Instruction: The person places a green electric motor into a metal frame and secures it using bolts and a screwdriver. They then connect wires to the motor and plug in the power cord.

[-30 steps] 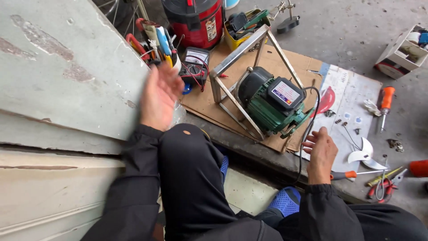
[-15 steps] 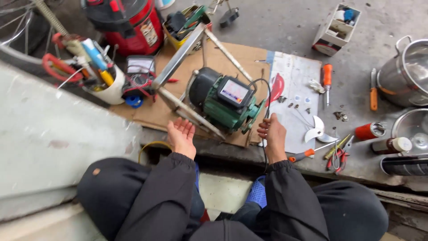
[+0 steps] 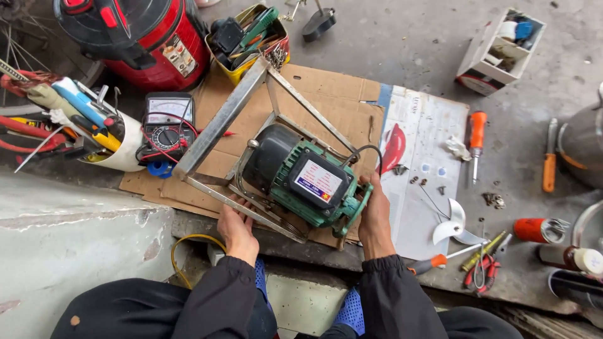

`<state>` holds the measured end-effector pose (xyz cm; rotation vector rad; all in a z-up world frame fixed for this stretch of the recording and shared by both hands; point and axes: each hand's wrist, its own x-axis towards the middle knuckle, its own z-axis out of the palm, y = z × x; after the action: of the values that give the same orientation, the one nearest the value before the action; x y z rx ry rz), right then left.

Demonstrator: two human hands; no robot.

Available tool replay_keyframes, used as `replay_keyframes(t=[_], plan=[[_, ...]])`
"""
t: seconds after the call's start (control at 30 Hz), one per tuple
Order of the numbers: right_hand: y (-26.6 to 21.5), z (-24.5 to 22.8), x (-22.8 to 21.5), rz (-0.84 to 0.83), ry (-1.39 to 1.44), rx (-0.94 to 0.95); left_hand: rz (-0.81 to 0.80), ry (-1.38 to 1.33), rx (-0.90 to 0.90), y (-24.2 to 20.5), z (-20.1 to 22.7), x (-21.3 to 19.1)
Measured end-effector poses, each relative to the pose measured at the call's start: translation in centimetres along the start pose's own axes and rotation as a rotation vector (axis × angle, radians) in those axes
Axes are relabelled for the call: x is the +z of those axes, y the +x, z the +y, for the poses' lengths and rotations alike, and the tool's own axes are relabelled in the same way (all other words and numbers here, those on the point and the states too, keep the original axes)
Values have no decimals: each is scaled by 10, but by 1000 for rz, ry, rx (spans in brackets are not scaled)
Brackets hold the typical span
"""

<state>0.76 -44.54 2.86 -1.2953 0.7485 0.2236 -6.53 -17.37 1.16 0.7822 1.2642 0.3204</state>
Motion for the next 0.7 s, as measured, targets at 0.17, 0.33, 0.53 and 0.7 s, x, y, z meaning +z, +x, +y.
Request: replay_keyframes(t=[0.17,0.33,0.53,0.7], plan=[[7,11,-5,136,72,45,52,-13,25,7,-4,6],[-10,-2,0,13,24,42,-2,-122,-61,-14,3,28],[-71,-35,30,-76,54,59,-227,-215,-267,-28,27,32],[-107,-51,61,-118,-152,-21,-366,-267,-150,-1,13,11]])
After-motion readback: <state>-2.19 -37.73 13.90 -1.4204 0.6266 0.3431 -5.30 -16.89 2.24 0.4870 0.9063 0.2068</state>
